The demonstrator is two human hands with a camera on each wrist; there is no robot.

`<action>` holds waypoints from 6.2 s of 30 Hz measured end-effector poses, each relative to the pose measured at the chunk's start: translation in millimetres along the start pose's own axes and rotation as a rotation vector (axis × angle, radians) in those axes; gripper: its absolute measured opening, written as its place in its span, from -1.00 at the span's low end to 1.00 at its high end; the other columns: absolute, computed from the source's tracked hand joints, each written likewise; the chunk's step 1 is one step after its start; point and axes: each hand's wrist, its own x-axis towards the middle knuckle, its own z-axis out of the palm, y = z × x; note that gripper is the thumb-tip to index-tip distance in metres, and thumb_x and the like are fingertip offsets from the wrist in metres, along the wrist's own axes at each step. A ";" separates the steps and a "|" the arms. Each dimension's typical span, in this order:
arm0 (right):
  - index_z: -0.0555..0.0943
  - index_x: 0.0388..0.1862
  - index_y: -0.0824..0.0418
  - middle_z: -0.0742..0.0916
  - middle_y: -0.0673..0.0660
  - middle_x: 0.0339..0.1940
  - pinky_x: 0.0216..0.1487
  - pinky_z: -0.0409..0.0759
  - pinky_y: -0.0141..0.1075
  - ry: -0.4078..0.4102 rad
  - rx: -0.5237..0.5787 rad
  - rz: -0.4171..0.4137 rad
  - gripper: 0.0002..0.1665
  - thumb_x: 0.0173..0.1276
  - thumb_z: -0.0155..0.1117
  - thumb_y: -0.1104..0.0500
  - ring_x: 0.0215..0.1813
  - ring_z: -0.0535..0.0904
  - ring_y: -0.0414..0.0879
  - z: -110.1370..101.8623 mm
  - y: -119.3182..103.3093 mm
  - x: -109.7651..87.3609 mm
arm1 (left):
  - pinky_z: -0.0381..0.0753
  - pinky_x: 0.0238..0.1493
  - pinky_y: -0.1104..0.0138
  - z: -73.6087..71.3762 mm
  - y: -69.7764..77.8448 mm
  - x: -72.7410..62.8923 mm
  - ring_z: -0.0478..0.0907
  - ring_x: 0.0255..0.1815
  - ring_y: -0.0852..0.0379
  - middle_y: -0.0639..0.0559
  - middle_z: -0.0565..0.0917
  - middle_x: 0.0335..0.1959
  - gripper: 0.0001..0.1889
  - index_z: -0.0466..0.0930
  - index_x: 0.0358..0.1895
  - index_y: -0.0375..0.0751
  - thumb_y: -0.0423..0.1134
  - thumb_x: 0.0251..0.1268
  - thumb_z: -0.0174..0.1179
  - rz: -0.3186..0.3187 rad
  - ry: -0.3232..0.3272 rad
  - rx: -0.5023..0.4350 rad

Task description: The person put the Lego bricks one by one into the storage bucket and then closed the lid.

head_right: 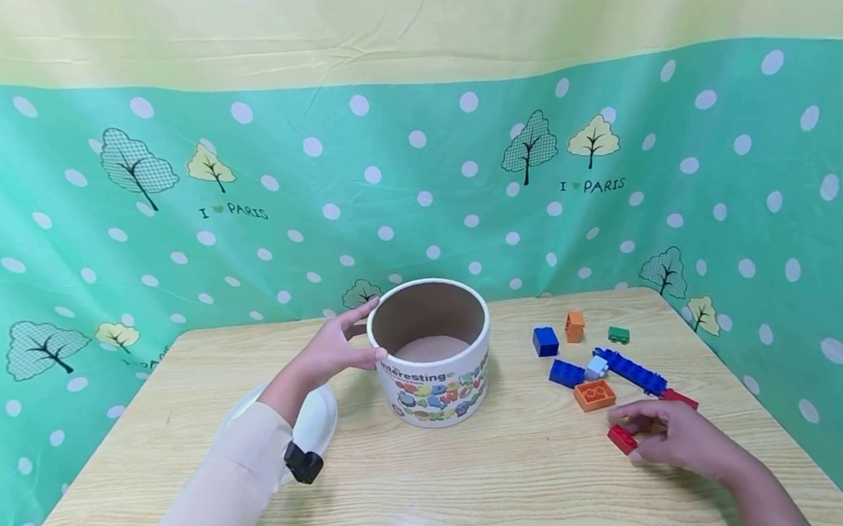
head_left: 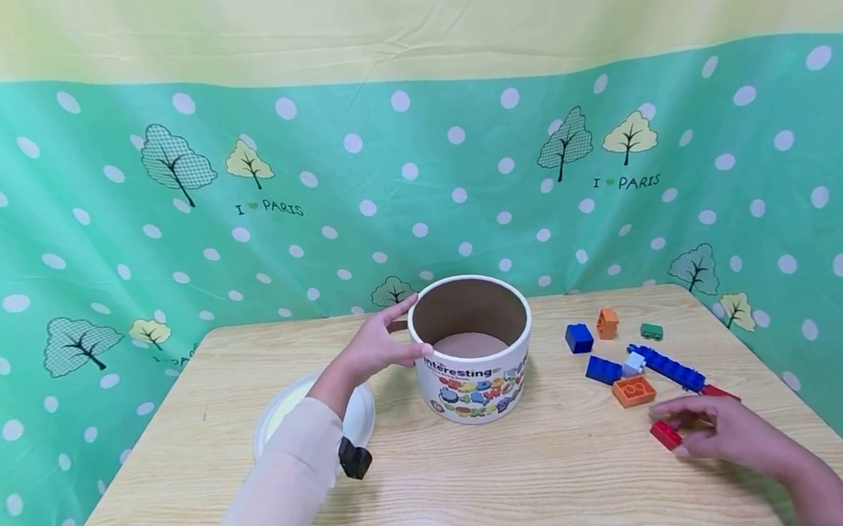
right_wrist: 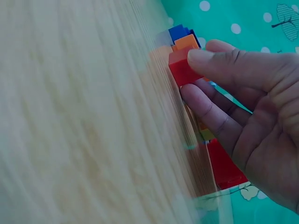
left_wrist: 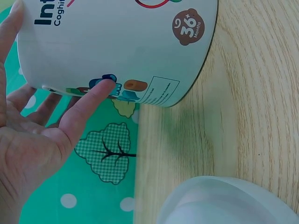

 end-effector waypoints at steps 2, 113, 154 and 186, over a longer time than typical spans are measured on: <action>0.58 0.19 0.25 0.66 0.22 0.04 -0.18 0.61 -0.38 0.009 -0.018 0.033 -0.40 0.15 0.49 0.17 -0.10 0.57 -0.21 0.6 -2.6 1.1 | 0.66 -0.07 -0.05 -0.1 -0.1 -0.3 0.21 0.39 -0.36 -0.28 0.21 0.45 0.02 0.12 0.54 0.03 -0.21 -0.03 0.54 0.007 -0.001 0.001; 0.66 0.08 0.22 0.74 0.10 -0.11 -0.01 0.66 -0.16 -0.011 -0.126 -0.175 -0.53 0.16 0.50 0.25 -0.04 0.63 0.02 -11.5 -225.1 201.9 | 0.68 -0.09 -0.02 -1.1 6.5 2.0 0.23 0.39 -0.36 -0.17 0.10 0.52 0.03 0.02 0.56 0.11 -0.21 0.05 0.48 -0.040 -0.048 0.033; 0.58 0.12 0.40 0.66 0.33 0.08 0.18 0.56 -0.10 -0.041 0.109 -0.160 -0.53 0.21 0.41 0.35 0.04 0.63 0.07 0.7 -210.7 233.8 | 0.67 -0.09 -0.05 -1.0 7.0 2.7 0.21 0.38 -0.41 -0.20 0.10 0.52 0.05 0.00 0.56 0.06 -0.16 0.04 0.49 -0.021 -0.065 0.025; 0.59 0.12 0.29 0.67 0.26 0.02 0.00 0.64 -0.31 0.202 0.147 -0.239 -0.51 0.25 0.45 0.14 0.04 0.58 0.07 6.9 -168.1 150.0 | 0.64 -0.07 -0.11 -0.7 7.1 3.6 0.24 0.37 -0.40 -0.19 0.13 0.50 0.05 0.02 0.56 0.07 -0.19 0.01 0.51 -0.015 -0.069 0.013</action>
